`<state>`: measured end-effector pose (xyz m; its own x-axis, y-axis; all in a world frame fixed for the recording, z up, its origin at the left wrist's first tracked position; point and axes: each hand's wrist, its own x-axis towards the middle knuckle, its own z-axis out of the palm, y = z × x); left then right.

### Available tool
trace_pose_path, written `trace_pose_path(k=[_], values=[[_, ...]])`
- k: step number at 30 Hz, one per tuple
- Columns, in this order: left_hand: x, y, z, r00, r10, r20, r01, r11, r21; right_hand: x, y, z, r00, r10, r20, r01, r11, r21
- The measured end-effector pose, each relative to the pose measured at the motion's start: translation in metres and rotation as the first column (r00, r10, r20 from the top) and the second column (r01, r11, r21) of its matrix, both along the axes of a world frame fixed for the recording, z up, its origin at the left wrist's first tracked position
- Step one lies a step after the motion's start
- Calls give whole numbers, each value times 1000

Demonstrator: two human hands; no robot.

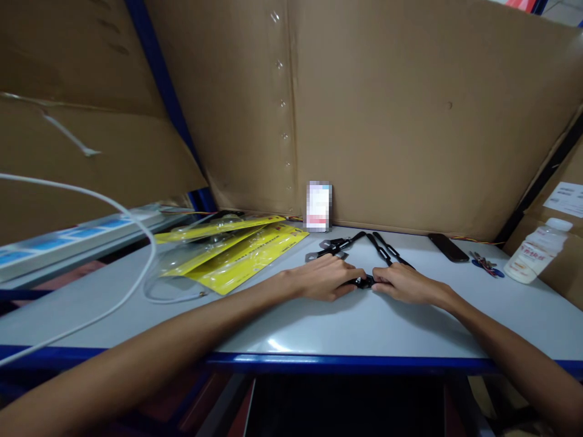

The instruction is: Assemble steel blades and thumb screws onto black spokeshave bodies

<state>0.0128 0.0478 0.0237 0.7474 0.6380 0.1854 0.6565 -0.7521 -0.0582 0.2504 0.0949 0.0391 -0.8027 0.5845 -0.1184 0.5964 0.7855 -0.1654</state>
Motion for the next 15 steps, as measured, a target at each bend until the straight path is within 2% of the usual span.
trace_pose_path(k=[6, 11, 15], values=[[-1, 1, 6, 999, 20, 42, -18, 998, -61, 0, 0, 0, 1000, 14, -11, -14, 1000, 8], [0, 0, 3, 999, 31, 11, -31, 999, -11, 0, 0, 0, 1000, 11, -16, -11, 1000, 0], [4, 1, -4, 995, 93, -27, -93, 996, 6, 0, 0, 0, 1000, 19, -14, -19, 1000, 0]])
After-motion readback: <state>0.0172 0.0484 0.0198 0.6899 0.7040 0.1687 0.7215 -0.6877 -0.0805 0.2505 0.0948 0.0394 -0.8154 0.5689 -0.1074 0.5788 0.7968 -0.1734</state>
